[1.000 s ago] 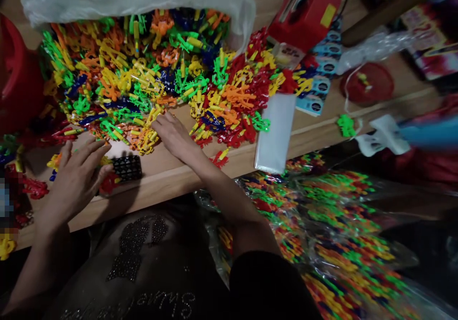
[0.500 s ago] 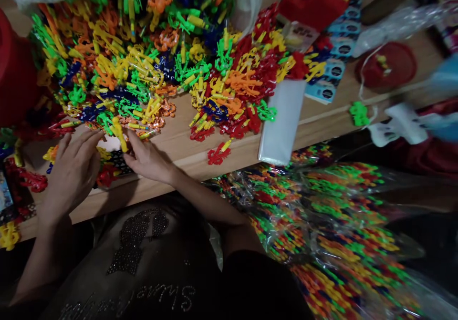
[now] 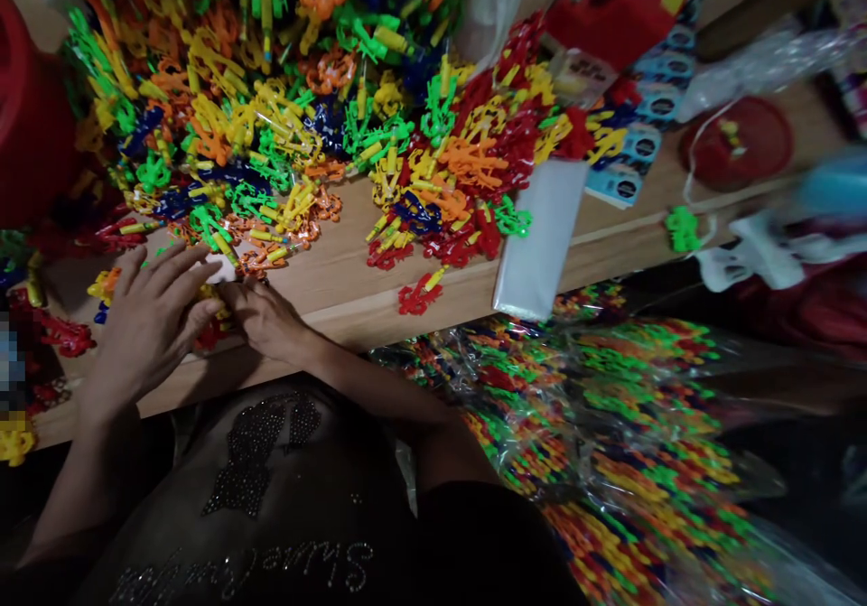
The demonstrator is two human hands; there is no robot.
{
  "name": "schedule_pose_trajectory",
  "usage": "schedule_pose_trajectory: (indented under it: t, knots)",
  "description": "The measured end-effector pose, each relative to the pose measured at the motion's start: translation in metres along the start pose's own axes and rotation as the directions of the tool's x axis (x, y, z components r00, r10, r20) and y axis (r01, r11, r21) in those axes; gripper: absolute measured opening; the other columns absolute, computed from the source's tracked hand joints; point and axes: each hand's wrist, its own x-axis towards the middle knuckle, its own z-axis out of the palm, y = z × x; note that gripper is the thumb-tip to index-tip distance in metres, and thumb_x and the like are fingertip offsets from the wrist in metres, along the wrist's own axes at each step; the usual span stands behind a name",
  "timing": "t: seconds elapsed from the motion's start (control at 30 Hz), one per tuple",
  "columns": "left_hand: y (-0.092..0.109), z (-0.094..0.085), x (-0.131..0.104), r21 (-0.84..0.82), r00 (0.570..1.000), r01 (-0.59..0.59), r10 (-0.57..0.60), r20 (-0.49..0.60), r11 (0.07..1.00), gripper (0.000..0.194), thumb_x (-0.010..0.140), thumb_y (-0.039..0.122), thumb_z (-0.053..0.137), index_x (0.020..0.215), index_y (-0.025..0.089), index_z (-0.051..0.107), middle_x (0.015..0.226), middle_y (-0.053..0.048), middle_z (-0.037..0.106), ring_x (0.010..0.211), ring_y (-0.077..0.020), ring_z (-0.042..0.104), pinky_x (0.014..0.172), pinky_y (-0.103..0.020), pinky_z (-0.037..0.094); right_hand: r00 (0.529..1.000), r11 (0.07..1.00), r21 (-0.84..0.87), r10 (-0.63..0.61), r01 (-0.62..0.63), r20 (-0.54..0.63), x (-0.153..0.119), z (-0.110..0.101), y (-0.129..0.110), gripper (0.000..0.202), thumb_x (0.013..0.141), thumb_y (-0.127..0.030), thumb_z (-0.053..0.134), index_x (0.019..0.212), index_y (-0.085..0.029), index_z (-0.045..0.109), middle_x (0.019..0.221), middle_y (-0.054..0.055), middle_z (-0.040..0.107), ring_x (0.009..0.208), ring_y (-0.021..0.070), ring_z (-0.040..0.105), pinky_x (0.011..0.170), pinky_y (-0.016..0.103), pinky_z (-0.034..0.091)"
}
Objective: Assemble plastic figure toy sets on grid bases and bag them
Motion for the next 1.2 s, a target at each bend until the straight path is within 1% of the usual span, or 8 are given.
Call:
schedule_pose_trajectory:
  t: [0.13, 0.23, 0.33, 0.43, 0.63, 0.87, 1.03, 1.2]
  knots:
    - [-0.002, 0.003, 0.001, 0.015, 0.999, 0.006, -0.006, -0.036, 1.000, 0.040, 0.110, 0.037, 0.039, 0.111, 0.021, 0.075, 0.124, -0.012, 0.079, 0.142, -0.0335, 0.062, 0.131, -0.064, 0.034, 0.996, 0.999, 0.003, -0.053, 0.052, 0.066, 0.005, -0.025, 0.004, 0.053, 0.088, 0.001, 0.045, 0.137, -0.018, 0.054, 0.126, 0.012, 0.068, 0.119, 0.0265, 0.062, 0.105, 0.044, 0.057]
    - [-0.002, 0.003, 0.001, -0.005, 1.000, 0.009, -0.010, -0.024, 1.000, 0.037, 0.107, 0.031, 0.040, 0.105, 0.021, 0.076, 0.113, -0.014, 0.080, 0.137, -0.0345, 0.065, 0.129, -0.067, 0.035, 0.996, 0.993, -0.079, -0.087, 0.085, -0.021, 0.001, -0.058, 0.015, 0.049, 0.096, -0.001, 0.039, 0.135, -0.021, 0.058, 0.133, 0.011, 0.066, 0.127, 0.0276, 0.059, 0.112, 0.049, 0.051]
    - [-0.002, 0.002, -0.001, -0.020, 1.000, 0.018, -0.018, -0.016, 1.000, 0.040, 0.108, 0.035, 0.038, 0.103, 0.022, 0.075, 0.112, -0.013, 0.079, 0.136, -0.0334, 0.065, 0.130, -0.065, 0.034, 0.993, 0.974, -0.223, 0.021, -0.048, -0.120, -0.006, -0.084, 0.030, 0.048, 0.100, -0.003, 0.034, 0.134, -0.020, 0.062, 0.133, 0.014, 0.066, 0.127, 0.0328, 0.056, 0.113, 0.056, 0.047]
    - [-0.002, 0.002, -0.002, -0.026, 0.999, 0.037, -0.038, -0.031, 0.999, 0.044, 0.111, 0.043, 0.034, 0.110, 0.022, 0.073, 0.114, -0.012, 0.079, 0.132, -0.0313, 0.067, 0.131, -0.060, 0.034, 0.988, 0.953, -0.272, 0.109, -0.135, -0.107, -0.010, -0.092, 0.039, 0.056, 0.095, 0.002, 0.033, 0.139, -0.018, 0.062, 0.128, 0.016, 0.067, 0.126, 0.0353, 0.056, 0.112, 0.057, 0.048]
    - [-0.001, 0.000, 0.000, -0.077, 0.995, 0.070, -0.076, -0.069, 0.995, 0.048, 0.109, 0.038, 0.042, 0.155, 0.026, 0.050, 0.162, -0.011, 0.057, 0.151, -0.0296, 0.053, 0.134, -0.054, 0.031, 0.995, 0.995, -0.080, 0.048, -0.056, -0.090, -0.003, -0.067, 0.026, 0.059, 0.093, -0.001, 0.039, 0.149, -0.016, 0.049, 0.144, 0.017, 0.059, 0.138, 0.0317, 0.054, 0.119, 0.053, 0.048]
    - [0.002, 0.000, 0.002, -0.040, 0.995, 0.076, -0.078, -0.062, 0.996, 0.060, 0.108, 0.033, 0.044, 0.166, 0.023, 0.038, 0.168, -0.014, 0.050, 0.157, -0.0329, 0.046, 0.133, -0.056, 0.032, 1.000, 0.986, 0.166, 0.008, -0.012, 0.023, 0.030, -0.037, 0.013, 0.040, 0.092, -0.003, 0.041, 0.125, -0.019, 0.056, 0.126, 0.012, 0.067, 0.120, 0.0264, 0.065, 0.108, 0.045, 0.056]
    - [0.003, -0.001, 0.000, -0.039, 0.997, 0.060, -0.062, -0.047, 0.997, 0.060, 0.109, 0.033, 0.043, 0.168, 0.024, 0.035, 0.169, -0.015, 0.049, 0.157, -0.0305, 0.048, 0.133, -0.056, 0.032, 1.000, 0.998, 0.067, -0.016, 0.015, 0.019, 0.032, -0.020, 0.009, 0.038, 0.090, -0.003, 0.046, 0.123, -0.019, 0.056, 0.120, 0.012, 0.067, 0.114, 0.0276, 0.063, 0.105, 0.046, 0.056]
    - [0.002, 0.003, 0.000, -0.021, 0.999, 0.037, -0.038, -0.039, 0.999, 0.055, 0.111, 0.041, 0.042, 0.163, 0.023, 0.046, 0.167, -0.013, 0.052, 0.159, -0.0323, 0.044, 0.132, -0.058, 0.031, 1.000, 0.999, -0.034, -0.011, 0.011, 0.017, 0.029, -0.006, 0.004, 0.028, 0.102, -0.011, 0.041, 0.124, -0.019, 0.056, 0.128, 0.016, 0.066, 0.118, 0.0289, 0.062, 0.105, 0.047, 0.054]
